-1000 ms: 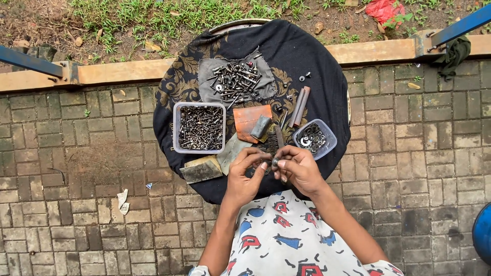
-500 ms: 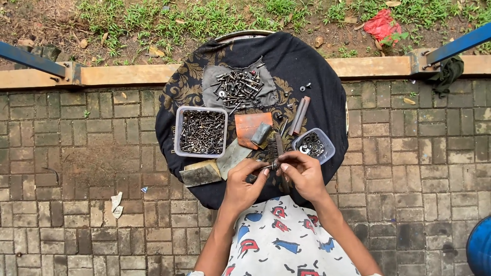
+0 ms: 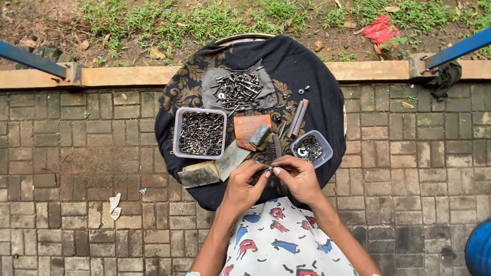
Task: The person assembles a lock by inserting a metal pin into a lock cylinder and attaching a metal ring. They handle various lock components, including pins, cylinders, and rings, while working at a table covered with a black cloth.
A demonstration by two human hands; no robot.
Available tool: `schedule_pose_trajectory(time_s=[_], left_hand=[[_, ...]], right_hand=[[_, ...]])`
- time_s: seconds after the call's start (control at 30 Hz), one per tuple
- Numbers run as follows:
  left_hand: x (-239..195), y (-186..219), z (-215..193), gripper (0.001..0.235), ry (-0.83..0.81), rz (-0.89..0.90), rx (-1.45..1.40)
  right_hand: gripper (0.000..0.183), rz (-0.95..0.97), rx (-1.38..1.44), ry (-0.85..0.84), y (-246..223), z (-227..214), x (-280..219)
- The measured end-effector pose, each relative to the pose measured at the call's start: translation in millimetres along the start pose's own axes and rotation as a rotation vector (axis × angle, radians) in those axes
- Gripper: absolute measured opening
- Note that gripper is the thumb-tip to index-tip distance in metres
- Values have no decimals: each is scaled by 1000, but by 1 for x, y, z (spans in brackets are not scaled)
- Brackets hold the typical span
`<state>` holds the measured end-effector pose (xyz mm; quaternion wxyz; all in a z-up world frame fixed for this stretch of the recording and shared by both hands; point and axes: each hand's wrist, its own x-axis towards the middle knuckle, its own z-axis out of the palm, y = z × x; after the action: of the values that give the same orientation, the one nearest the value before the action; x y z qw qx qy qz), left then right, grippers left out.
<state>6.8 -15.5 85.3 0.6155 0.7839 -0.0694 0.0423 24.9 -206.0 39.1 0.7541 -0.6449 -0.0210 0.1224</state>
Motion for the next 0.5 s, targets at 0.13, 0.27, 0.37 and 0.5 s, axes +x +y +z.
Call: schedule_pose_trajectory(time_s=[0.13, 0.27, 0.37, 0.5], left_hand=[[-3, -5, -9, 7, -116, -13, 52], [-7, -6, -9, 6, -187, -63, 78], [-9, -5, -4, 8, -164, -98, 72], [-7, -3, 4, 19, -71, -79, 40]], right_hand=[[16, 106, 46, 1, 18, 4, -14], [18, 240, 142, -9, 37, 5, -24], [15, 269, 228, -24, 32, 6, -20], [12, 392, 514, 67, 35, 10, -21]])
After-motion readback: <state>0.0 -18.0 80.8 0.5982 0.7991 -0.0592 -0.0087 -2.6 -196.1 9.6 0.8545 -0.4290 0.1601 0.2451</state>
